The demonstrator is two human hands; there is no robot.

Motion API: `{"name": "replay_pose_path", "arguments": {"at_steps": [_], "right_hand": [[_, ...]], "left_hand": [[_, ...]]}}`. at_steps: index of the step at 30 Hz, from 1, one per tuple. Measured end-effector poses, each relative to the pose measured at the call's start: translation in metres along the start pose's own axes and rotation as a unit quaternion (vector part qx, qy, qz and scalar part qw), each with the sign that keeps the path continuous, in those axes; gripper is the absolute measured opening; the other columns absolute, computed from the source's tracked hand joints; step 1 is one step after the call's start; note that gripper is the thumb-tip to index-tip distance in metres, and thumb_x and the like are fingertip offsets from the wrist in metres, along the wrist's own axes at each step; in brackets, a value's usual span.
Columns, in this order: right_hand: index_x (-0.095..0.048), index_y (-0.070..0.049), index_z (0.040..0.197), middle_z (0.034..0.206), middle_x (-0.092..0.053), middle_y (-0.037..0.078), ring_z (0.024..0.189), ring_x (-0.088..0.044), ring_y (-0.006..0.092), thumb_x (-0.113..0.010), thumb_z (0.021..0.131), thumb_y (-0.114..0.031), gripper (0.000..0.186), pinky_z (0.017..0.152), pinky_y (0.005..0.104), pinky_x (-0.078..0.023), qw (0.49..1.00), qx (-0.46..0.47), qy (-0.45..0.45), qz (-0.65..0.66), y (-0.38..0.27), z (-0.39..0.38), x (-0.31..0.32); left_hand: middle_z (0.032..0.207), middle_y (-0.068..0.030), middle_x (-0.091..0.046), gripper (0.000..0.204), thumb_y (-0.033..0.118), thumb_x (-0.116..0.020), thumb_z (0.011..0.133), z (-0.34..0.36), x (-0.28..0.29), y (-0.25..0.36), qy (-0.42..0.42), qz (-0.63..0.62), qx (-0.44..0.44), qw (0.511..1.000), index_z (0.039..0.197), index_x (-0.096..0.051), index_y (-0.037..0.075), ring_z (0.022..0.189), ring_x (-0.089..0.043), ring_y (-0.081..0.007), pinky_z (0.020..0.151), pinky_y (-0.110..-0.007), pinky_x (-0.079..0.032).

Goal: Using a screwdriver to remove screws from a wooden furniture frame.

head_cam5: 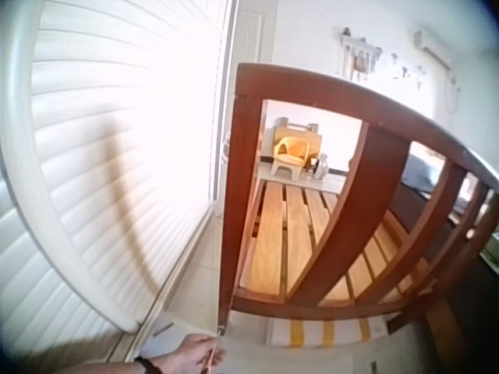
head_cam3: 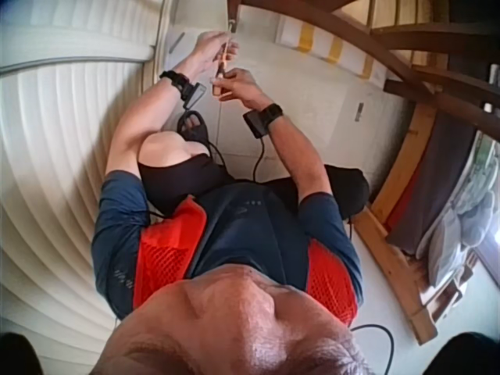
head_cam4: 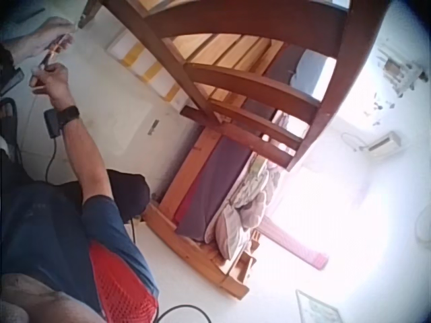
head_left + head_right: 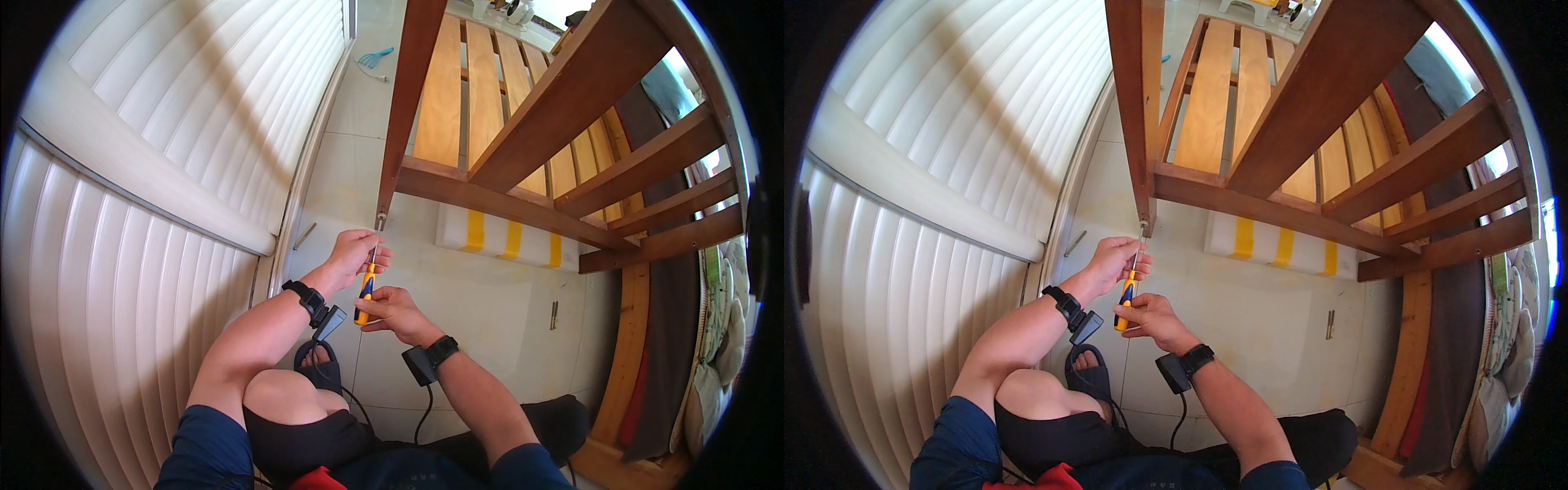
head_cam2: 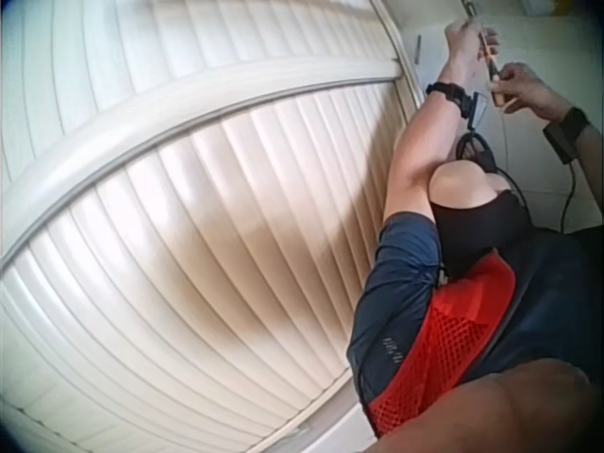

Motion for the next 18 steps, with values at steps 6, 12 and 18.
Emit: {"name": "replay_pose_path", "arguments": {"at_steps": [6, 12, 18], "right_hand": [[-0.064, -0.001, 0.125, 0.118, -0.071, 0.01, 0.109, -0.072, 0.0206, -0.072, 0.104, -0.031, 0.037, 0.096, 0.0411, -0.062, 0.988, 0.041, -0.045, 0.139, 0.0, 0.001, -0.01], [-0.058, -0.001, 0.139, 0.129, -0.068, 0.011, 0.115, -0.068, 0.022, -0.066, 0.108, -0.03, 0.043, 0.102, 0.0439, -0.059, 0.999, 0.023, -0.017, 0.018, 0.004, 0.006, 0.004], [-0.061, -0.001, 0.129, 0.118, -0.07, 0.009, 0.107, -0.071, 0.0196, -0.075, 0.102, -0.034, 0.045, 0.093, 0.0394, -0.063, 0.982, 0.065, -0.075, 0.159, 0.003, 0.005, -0.007]], "left_hand": [[0.105, -0.021, -0.076, 0.021, 0.019, -0.063, 0.107, 0.01, 0.005, -0.003, 0.012, 0.029, -0.017, 0.999, 0.111, -0.065, -0.001, 0.076, -0.075, -0.0211, 0.071, -0.035, -0.065], [0.108, -0.0229, -0.076, 0.022, 0.018, -0.058, 0.109, 0.011, 0.005, -0.002, -0.01, 0.003, -0.003, 1.0, 0.112, -0.064, -0.002, 0.078, -0.076, -0.0229, 0.071, -0.036, -0.065], [0.108, -0.0228, -0.076, 0.022, 0.016, -0.053, 0.109, 0.013, 0.009, -0.007, -0.012, -0.035, 0.0, 0.999, 0.115, -0.062, -0.004, 0.081, -0.077, -0.0262, 0.071, -0.036, -0.064]]}}
Point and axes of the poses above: each hand's wrist, its own z-axis towards the middle knuckle, its own x-axis out of the back of the hand, y = z × x, the point moved 2 cm from there along z, towards the middle knuckle
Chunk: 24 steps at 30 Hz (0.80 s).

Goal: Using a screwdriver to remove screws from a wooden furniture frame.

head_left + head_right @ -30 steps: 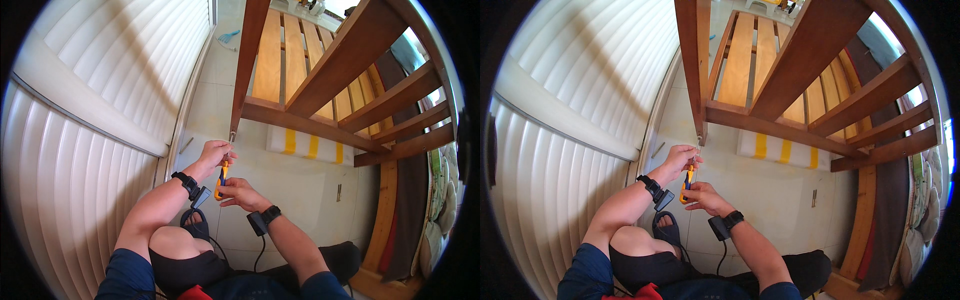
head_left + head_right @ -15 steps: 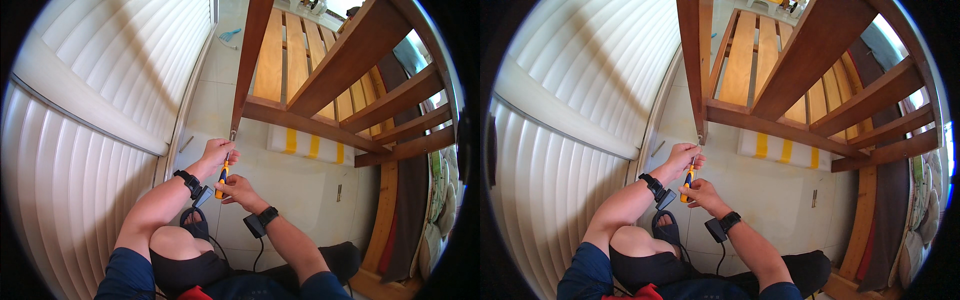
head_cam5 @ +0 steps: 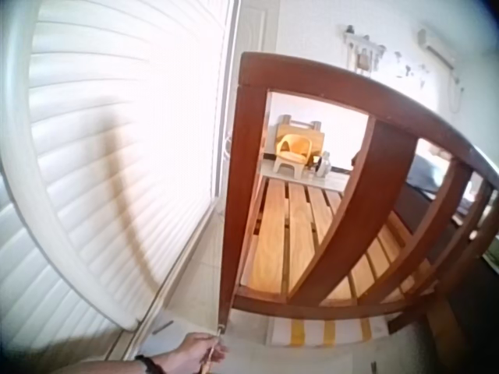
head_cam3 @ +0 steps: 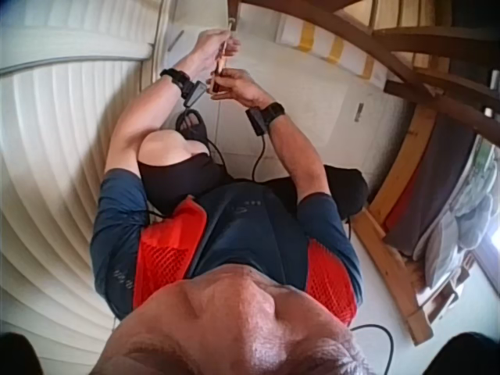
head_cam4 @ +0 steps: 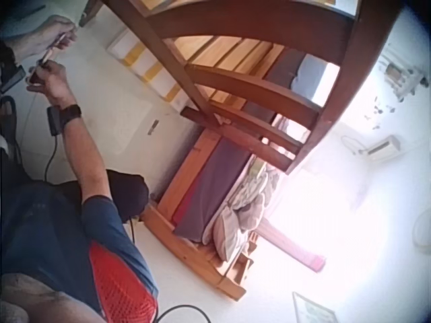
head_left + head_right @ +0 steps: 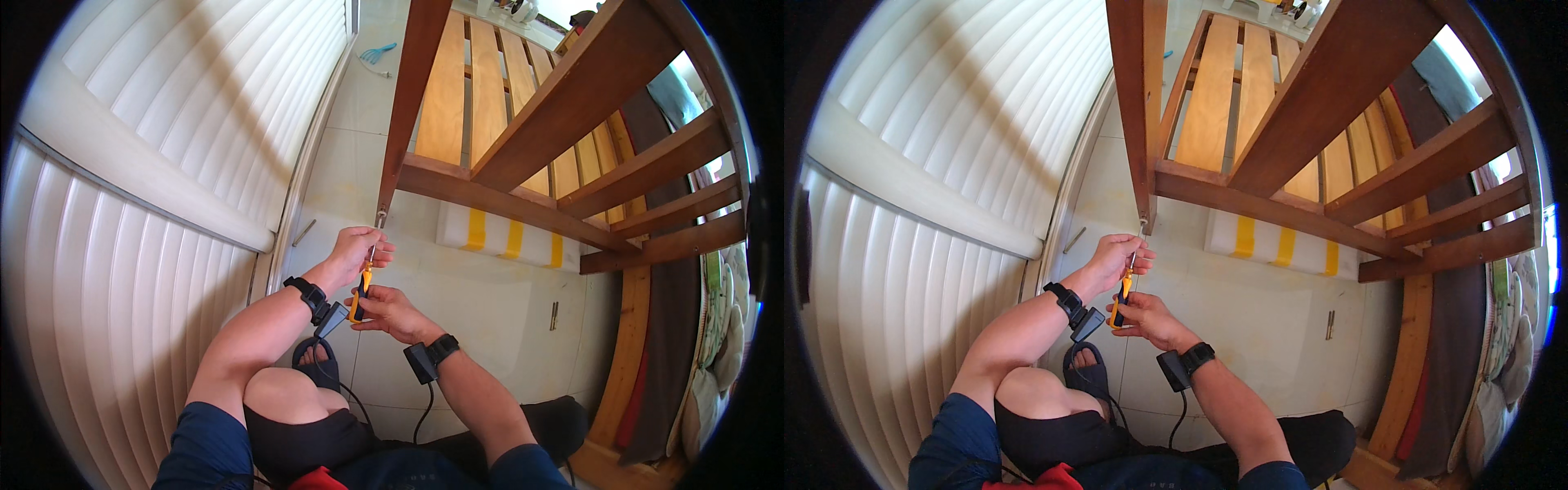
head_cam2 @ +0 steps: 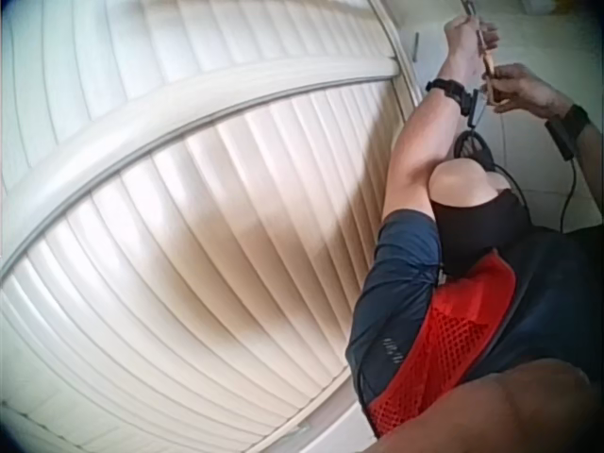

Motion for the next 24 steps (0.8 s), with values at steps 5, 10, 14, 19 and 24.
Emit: {"name": "replay_pose_path", "arguments": {"at_steps": [5, 10, 14, 19, 24], "right_hand": [[-0.057, -0.002, 0.134, 0.127, -0.068, 0.01, 0.115, -0.068, 0.019, -0.071, 0.105, -0.035, 0.046, 0.096, 0.0421, -0.062, 0.984, -0.066, 0.065, -0.151, -0.008, -0.003, 0.003], [-0.057, -0.002, 0.136, 0.133, -0.067, 0.011, 0.117, -0.068, 0.0205, -0.068, 0.107, -0.029, 0.041, 0.098, 0.0438, -0.061, 0.996, -0.046, 0.047, -0.057, 0.003, -0.001, 0.01], [-0.055, -0.003, 0.139, 0.137, -0.065, 0.013, 0.124, -0.068, 0.0246, -0.065, 0.108, -0.023, 0.038, 0.103, 0.0449, -0.059, 0.998, -0.036, -0.046, -0.002, 0.0, -0.006, 0.01], [-0.051, -0.003, 0.143, 0.138, -0.065, 0.016, 0.127, -0.068, 0.0295, -0.066, 0.108, -0.022, 0.043, 0.105, 0.046, -0.058, 0.998, -0.044, -0.049, 0.004, 0.0, -0.004, 0.009], [-0.051, 0.0, 0.139, 0.135, -0.066, 0.016, 0.119, -0.071, 0.0282, -0.07, 0.106, -0.024, 0.045, 0.101, 0.0428, -0.061, 0.975, -0.072, 0.09, -0.192, -0.005, -0.005, -0.003]], "left_hand": [[0.109, -0.0226, -0.076, 0.023, 0.017, -0.054, 0.109, -0.009, -0.015, 0.008, 0.006, 0.0, 0.018, 1.0, 0.116, -0.062, -0.003, 0.079, -0.076, -0.025, 0.067, -0.035, -0.064], [0.108, -0.0222, -0.076, 0.024, 0.018, -0.058, 0.108, -0.004, -0.014, 0.005, 0.044, 0.054, -0.019, 0.997, 0.119, -0.062, -0.003, 0.074, -0.075, -0.0232, 0.064, -0.034, -0.063], [0.108, -0.0221, -0.076, 0.026, 0.019, -0.058, 0.108, 0.001, -0.007, 0.0, 0.021, 0.02, -0.02, 0.999, 0.121, -0.062, -0.003, 0.073, -0.074, -0.0231, 0.064, -0.034, -0.062], [0.112, -0.0234, -0.075, 0.029, 0.02, -0.056, 0.109, 0.003, -0.007, -0.004, 0.002, -0.034, -0.011, 0.999, 0.126, -0.06, -0.003, 0.072, -0.075, -0.0234, 0.063, -0.033, -0.062], [0.113, -0.024, -0.075, 0.03, 0.021, -0.056, 0.11, -0.003, -0.014, 0.006, 0.025, 0.033, -0.014, 0.999, 0.128, -0.058, -0.003, 0.072, -0.075, -0.0233, 0.061, -0.032, -0.061]]}}
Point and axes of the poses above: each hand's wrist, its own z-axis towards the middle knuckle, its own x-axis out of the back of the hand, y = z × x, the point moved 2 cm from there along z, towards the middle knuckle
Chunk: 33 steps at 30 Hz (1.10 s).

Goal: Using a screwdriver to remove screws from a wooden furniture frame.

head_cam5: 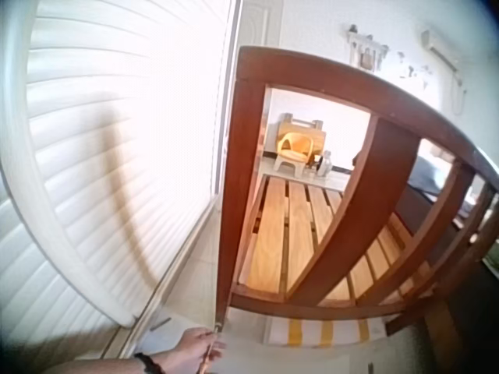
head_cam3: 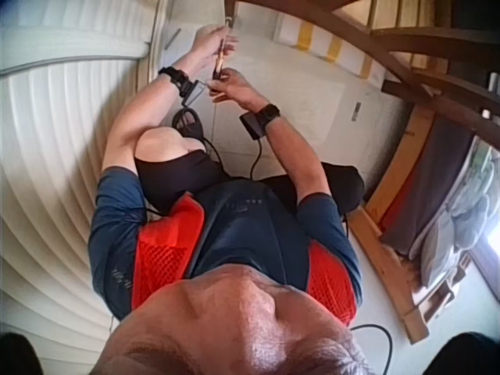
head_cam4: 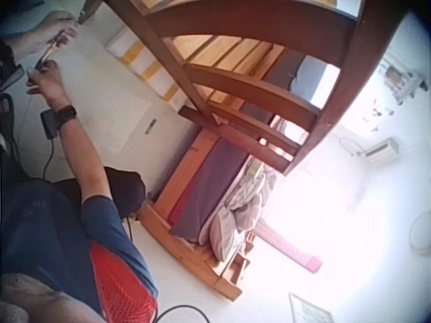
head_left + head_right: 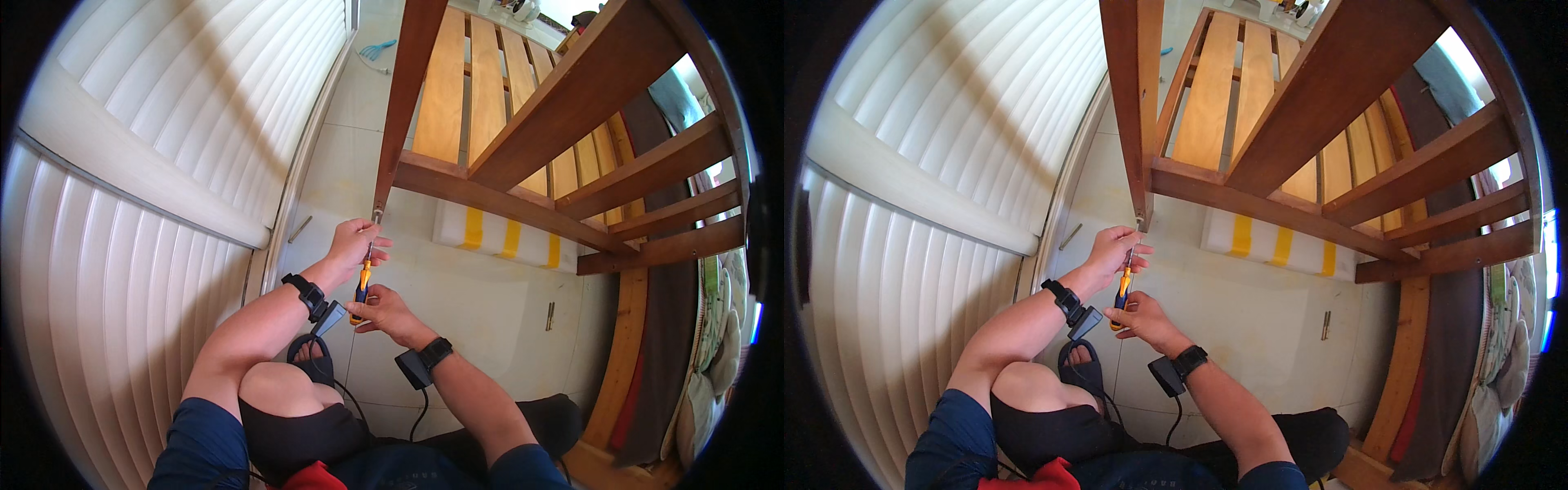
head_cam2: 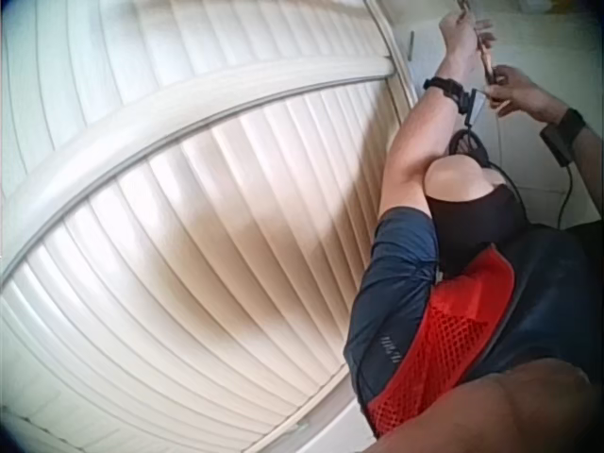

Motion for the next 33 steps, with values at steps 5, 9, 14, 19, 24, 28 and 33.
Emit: {"name": "replay_pose_path", "arguments": {"at_steps": [5, 9, 14, 19, 24, 28, 33], "right_hand": [[-0.055, 0.0, 0.13, 0.122, -0.07, 0.014, 0.11, -0.072, 0.0235, -0.077, 0.101, -0.029, 0.046, 0.088, 0.0381, -0.065, 0.974, 0.065, -0.088, 0.199, 0.009, 0.005, 0.002], [-0.054, -0.001, 0.136, 0.125, -0.067, 0.014, 0.114, -0.069, 0.0225, -0.073, 0.103, -0.029, 0.047, 0.094, 0.0416, -0.063, 0.998, 0.02, -0.037, 0.037, 0.006, 0.007, 0.009], [-0.057, -0.002, 0.131, 0.124, -0.065, 0.012, 0.11, -0.069, 0.0219, -0.072, 0.104, -0.025, 0.039, 0.098, 0.0439, -0.061, 0.995, 0.022, -0.033, 0.09, 0.0, 0.005, -0.004], [-0.054, -0.003, 0.133, 0.124, -0.064, 0.01, 0.11, -0.068, 0.0215, -0.073, 0.104, -0.027, 0.042, 0.095, 0.0431, -0.061, 0.975, 0.062, -0.13, 0.168, 0.008, 0.008, 0.005], [-0.051, -0.004, 0.143, 0.126, -0.064, 0.01, 0.12, -0.066, 0.0227, -0.067, 0.108, -0.026, 0.044, 0.097, 0.0415, -0.06, 0.999, -0.004, -0.034, 0.035, -0.001, 0.0, 0.002], [-0.05, -0.002, 0.142, 0.127, -0.066, 0.014, 0.12, -0.069, 0.0247, -0.068, 0.107, -0.027, 0.047, 0.099, 0.0424, -0.06, 0.991, 0.037, -0.052, 0.116, 0.002, -0.002, -0.005], [-0.054, 0.0, 0.138, 0.124, -0.067, 0.014, 0.113, -0.072, 0.0251, -0.073, 0.104, -0.032, 0.051, 0.101, 0.0437, -0.06, 0.969, 0.064, -0.129, 0.203, 0.002, -0.005, 0.004]], "left_hand": [[0.11, -0.0222, -0.077, 0.025, 0.023, -0.062, 0.107, 0.005, 0.003, -0.002, 0.017, 0.021, -0.006, 1.0, 0.118, -0.06, 0.0, 0.074, -0.076, -0.023, 0.062, -0.032, -0.061], [0.106, -0.0206, -0.077, 0.023, 0.02, -0.064, 0.106, -0.001, -0.004, 0.005, 0.023, 0.033, -0.009, 0.999, 0.118, -0.061, 0.0, 0.07, -0.074, -0.0207, 0.06, -0.031, -0.06], [0.1, -0.0182, -0.076, 0.023, 0.016, -0.066, 0.103, 0.006, 0.004, 0.005, 0.052, 0.115, -0.056, 0.99, 0.114, -0.064, -0.004, 0.066, -0.071, -0.0191, 0.056, -0.031, -0.058], [0.1, -0.0186, -0.076, 0.02, 0.013, -0.065, 0.104, 0.008, 0.001, 0.005, 0.044, 0.045, -0.037, 0.997, 0.111, -0.066, -0.005, 0.072, -0.073, -0.0215, 0.06, -0.035, -0.063], [0.11, -0.0202, -0.075, 0.021, 0.015, -0.062, 0.108, 0.012, 0.01, -0.003, -0.019, -0.077, -0.005, 0.997, 0.116, -0.066, -0.004, 0.082, -0.075, -0.0259, 0.073, -0.038, -0.066], [0.118, -0.0232, -0.074, 0.025, 0.016, -0.057, 0.11, 0.016, 0.017, -0.007, -0.063, -0.133, 0.016, 0.989, 0.123, -0.063, -0.004, 0.091, -0.076, -0.0304, 0.079, -0.041, -0.067], [0.117, -0.0223, -0.074, 0.025, 0.018, -0.059, 0.11, 0.009, 0.009, 0.002, -0.064, -0.11, 0.03, 0.991, 0.123, -0.063, -0.003, 0.089, -0.077, -0.0294, 0.077, -0.041, -0.067]]}}
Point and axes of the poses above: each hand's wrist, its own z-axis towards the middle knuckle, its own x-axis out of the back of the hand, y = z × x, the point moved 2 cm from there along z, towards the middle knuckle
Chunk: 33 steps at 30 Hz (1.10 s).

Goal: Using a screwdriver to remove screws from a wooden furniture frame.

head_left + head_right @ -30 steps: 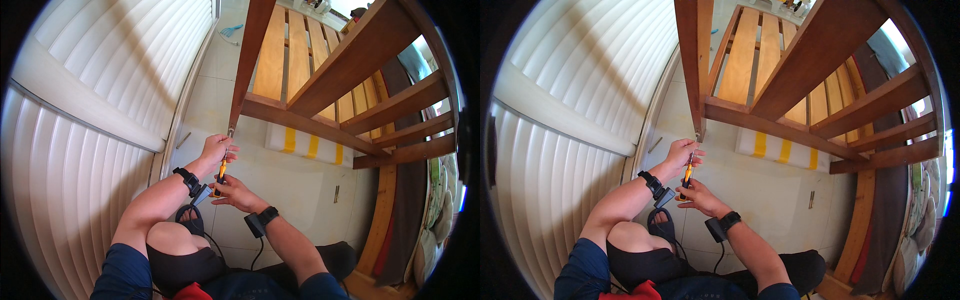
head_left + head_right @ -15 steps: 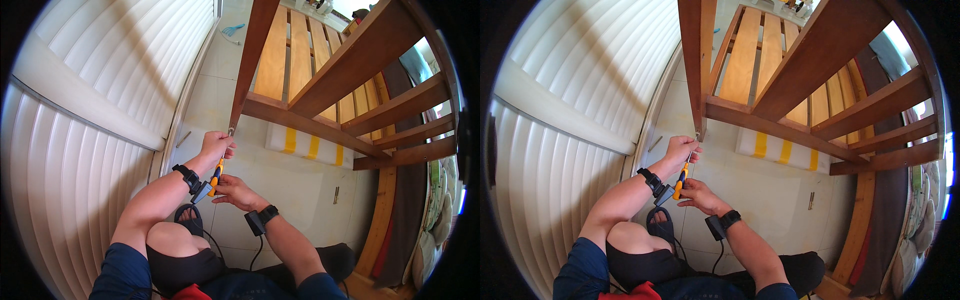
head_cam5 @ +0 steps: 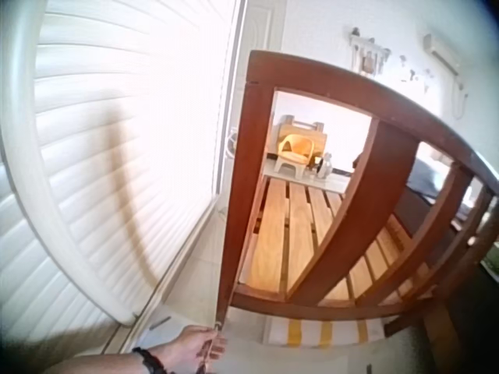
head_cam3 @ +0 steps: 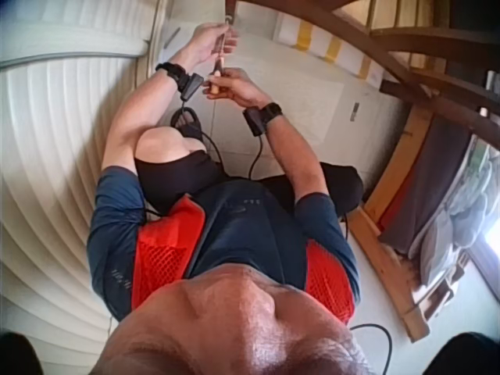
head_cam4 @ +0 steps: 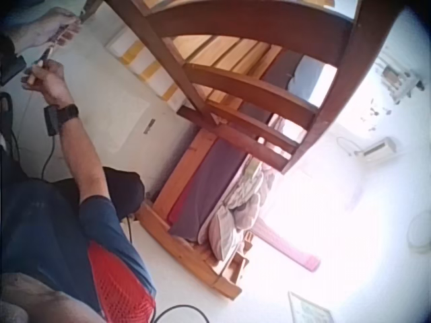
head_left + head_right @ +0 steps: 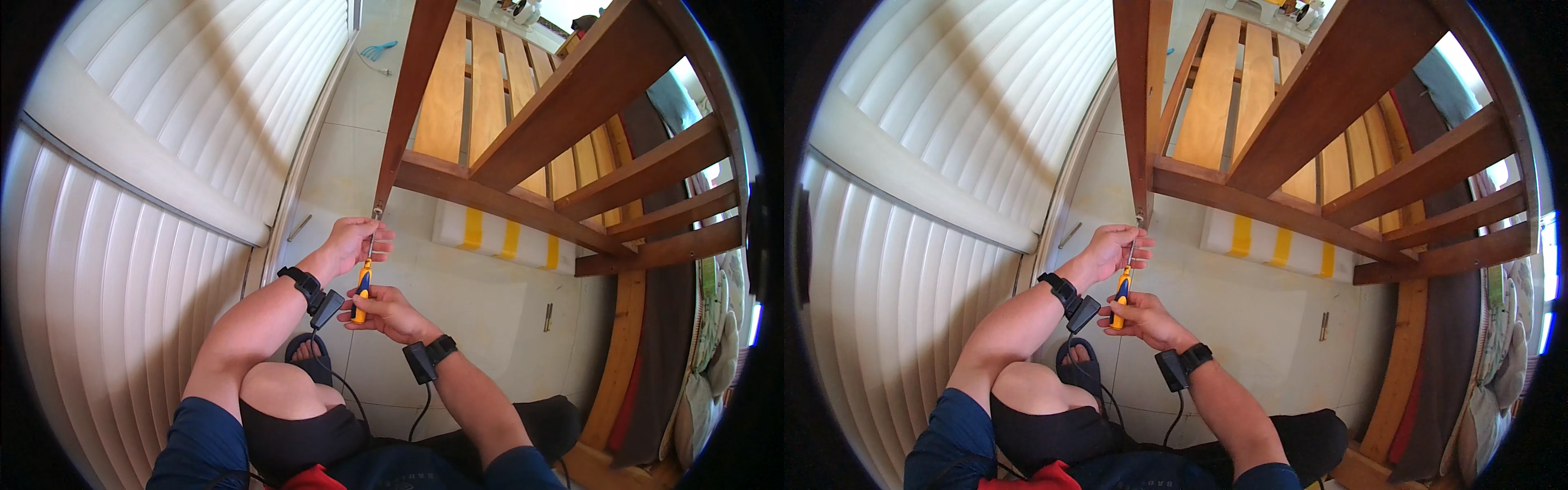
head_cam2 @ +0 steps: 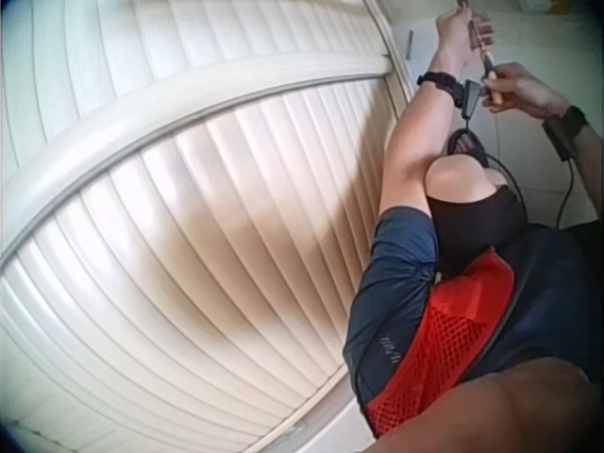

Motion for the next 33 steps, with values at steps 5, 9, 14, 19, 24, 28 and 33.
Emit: {"name": "replay_pose_path", "arguments": {"at_steps": [5, 9, 14, 19, 24, 28, 33], "right_hand": [[-0.056, 0.001, 0.135, 0.125, -0.067, 0.015, 0.114, -0.072, 0.0284, -0.068, 0.107, -0.023, 0.039, 0.104, 0.0445, -0.059, 0.982, -0.044, 0.131, -0.13, 0.005, 0.007, -0.01], [-0.059, -0.001, 0.124, 0.125, -0.068, 0.014, 0.108, -0.073, 0.0241, -0.073, 0.104, -0.025, 0.034, 0.1, 0.043, -0.061, 0.996, 0.004, 0.024, 0.081, 0.007, 0.007, -0.007], [-0.058, 0.0, 0.131, 0.129, -0.067, 0.012, 0.108, -0.07, 0.0211, -0.071, 0.105, -0.028, 0.04, 0.098, 0.0418, -0.06, 0.999, -0.006, 0.026, -0.018, 0.009, 0.008, 0.003], [-0.059, -0.002, 0.135, 0.126, -0.069, 0.012, 0.112, -0.069, 0.021, -0.068, 0.107, -0.025, 0.037, 0.101, 0.0411, -0.056, 0.964, -0.067, 0.141, -0.215, 0.006, 0.011, -0.007], [-0.062, -0.004, 0.12, 0.105, -0.07, 0.006, 0.102, -0.071, 0.0188, -0.074, 0.103, -0.028, 0.033, 0.094, 0.0405, -0.062, 0.999, 0.015, 0.039, 0.034, 0.004, 0.007, -0.013], [-0.057, -0.001, 0.132, 0.118, -0.066, 0.009, 0.113, -0.069, 0.0215, -0.07, 0.106, -0.026, 0.038, 0.105, 0.0464, -0.058, 0.988, -0.023, 0.099, -0.12, 0.006, 0.009, -0.001], [-0.06, 0.0, 0.128, 0.114, -0.07, 0.011, 0.111, -0.071, 0.0243, -0.068, 0.107, -0.021, 0.031, 0.102, 0.0461, -0.061, 0.995, 0.006, 0.09, 0.046, 0.008, 0.01, -0.014]], "left_hand": [[0.104, -0.0166, -0.076, 0.022, 0.017, -0.066, 0.106, -0.007, -0.01, 0.004, 0.087, 0.222, -0.017, 0.971, 0.117, -0.066, -0.002, 0.08, -0.076, -0.0244, 0.069, -0.037, -0.066], [0.099, -0.0145, -0.075, 0.02, 0.016, -0.069, 0.104, -0.003, -0.005, 0.006, 0.091, 0.236, -0.037, 0.967, 0.109, -0.069, -0.003, 0.076, -0.075, -0.0223, 0.067, -0.036, -0.066], [0.103, -0.0178, -0.075, 0.023, 0.016, -0.067, 0.105, -0.002, 0.007, 0.003, 0.043, 0.108, -0.017, 0.993, 0.114, -0.068, -0.005, 0.082, -0.076, -0.025, 0.076, -0.04, -0.067], [0.115, -0.0227, -0.073, 0.028, 0.015, -0.059, 0.109, 0.0, 0.011, 0.004, -0.011, 0.027, 0.026, 0.999, 0.125, -0.061, -0.008, 0.093, -0.077, -0.031, 0.087, -0.046, -0.067], [0.116, -0.0231, -0.073, 0.028, 0.016, -0.059, 0.109, 0.001, 0.012, 0.003, -0.038, 0.004, 0.015, 0.999, 0.125, -0.061, -0.008, 0.093, -0.077, -0.0311, 0.087, -0.046, -0.067], [0.106, -0.0216, -0.075, 0.027, 0.016, -0.063, 0.106, -0.012, -0.015, 0.011, 0.024, 0.112, 0.009, 0.993, 0.119, -0.063, -0.007, 0.086, -0.078, -0.0297, 0.076, -0.042, -0.067], [0.095, -0.0198, -0.076, 0.027, 0.016, -0.069, 0.104, -0.004, -0.003, 0.01, 0.083, 0.251, -0.049, 0.963, 0.117, -0.066, -0.007, 0.08, -0.078, -0.0273, 0.07, -0.039, -0.067]]}}
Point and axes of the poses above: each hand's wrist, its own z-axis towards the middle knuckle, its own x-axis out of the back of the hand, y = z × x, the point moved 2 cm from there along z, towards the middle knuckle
